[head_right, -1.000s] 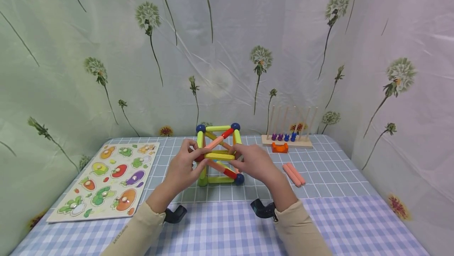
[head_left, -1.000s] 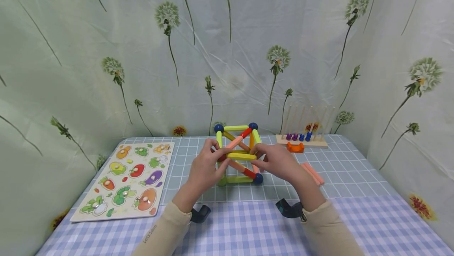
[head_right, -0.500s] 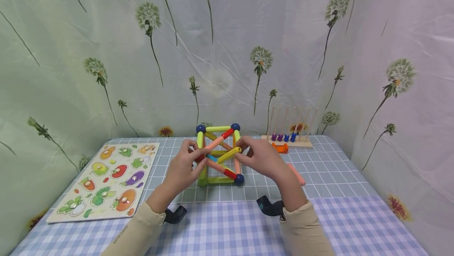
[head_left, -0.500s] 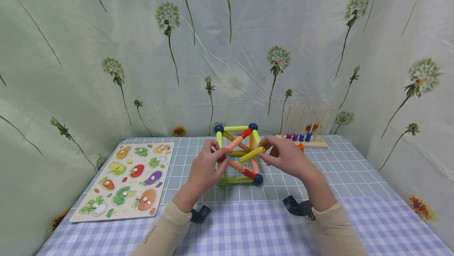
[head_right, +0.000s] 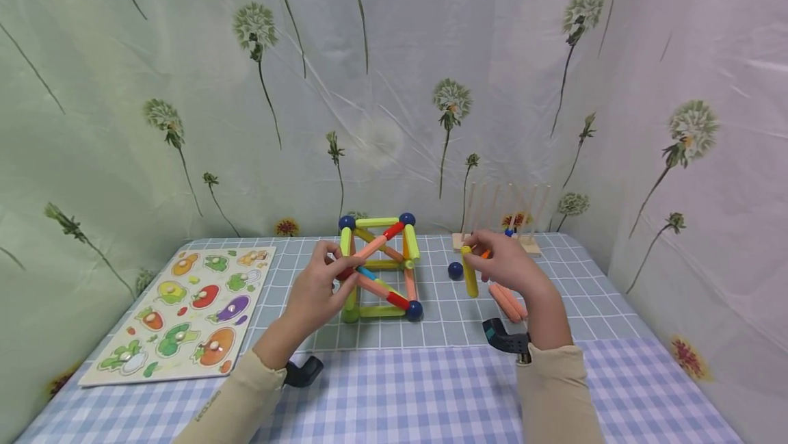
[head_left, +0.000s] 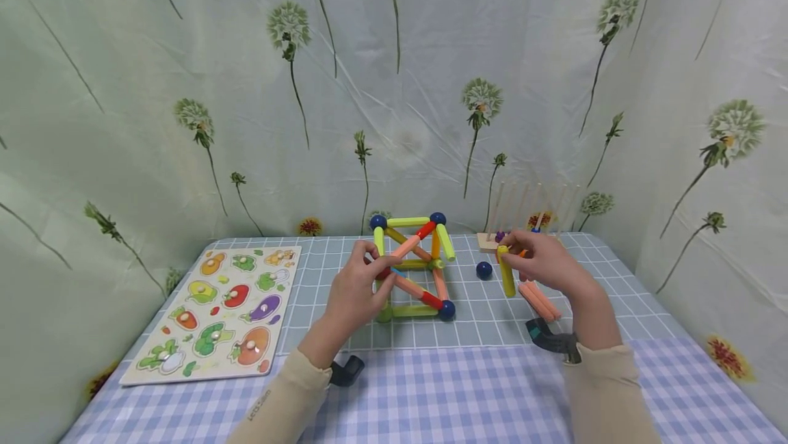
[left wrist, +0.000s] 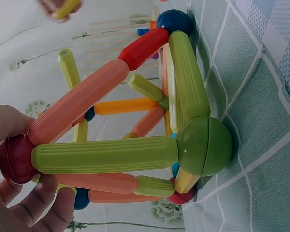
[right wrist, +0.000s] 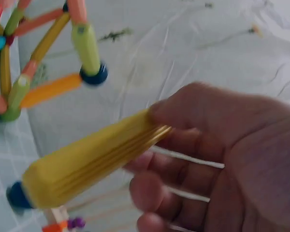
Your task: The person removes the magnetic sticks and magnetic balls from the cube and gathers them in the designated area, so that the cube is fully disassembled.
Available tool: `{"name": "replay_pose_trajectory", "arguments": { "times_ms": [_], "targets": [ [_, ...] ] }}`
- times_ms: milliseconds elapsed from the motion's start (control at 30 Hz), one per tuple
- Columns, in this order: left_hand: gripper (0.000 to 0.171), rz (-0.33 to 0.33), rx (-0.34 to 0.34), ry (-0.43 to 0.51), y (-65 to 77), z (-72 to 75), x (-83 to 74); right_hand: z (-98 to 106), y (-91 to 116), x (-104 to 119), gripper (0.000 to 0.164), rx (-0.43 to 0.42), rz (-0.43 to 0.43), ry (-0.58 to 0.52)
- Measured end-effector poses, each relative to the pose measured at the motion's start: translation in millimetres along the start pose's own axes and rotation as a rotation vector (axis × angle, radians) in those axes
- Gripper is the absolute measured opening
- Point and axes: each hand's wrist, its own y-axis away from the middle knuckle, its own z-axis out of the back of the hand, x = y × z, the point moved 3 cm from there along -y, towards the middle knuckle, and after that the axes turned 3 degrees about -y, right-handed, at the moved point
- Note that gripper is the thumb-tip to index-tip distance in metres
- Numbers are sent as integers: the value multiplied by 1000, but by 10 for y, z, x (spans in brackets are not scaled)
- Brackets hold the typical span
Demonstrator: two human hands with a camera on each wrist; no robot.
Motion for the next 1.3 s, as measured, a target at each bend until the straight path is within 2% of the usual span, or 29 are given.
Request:
{"name": "replay_pose_trajectory", "arguments": {
  "times_ms": [200,467,667,833,1033,1300],
  "targets": [
    [25,-3,-8,12,2,0,1,-14,-64,-313,30,60,-112,81],
    [25,-5,-3,22,12,-7,5,-116,-127,-639,28,112,-166,139],
    [25,-12,-12,18,6,-3,1,-152,-151,-741,21,122,-176,202],
    [25,-1,-8,14,13,-6,2,-195,-166,-800,21,139,-227,227],
    [25,-9,-15,12,7,-1,-5,-202,-179,-844,24,122,-293,238],
    [25,-9,-5,22,8,2,2,-165,-173,-910,38,94,-309,261]
  ]
}}
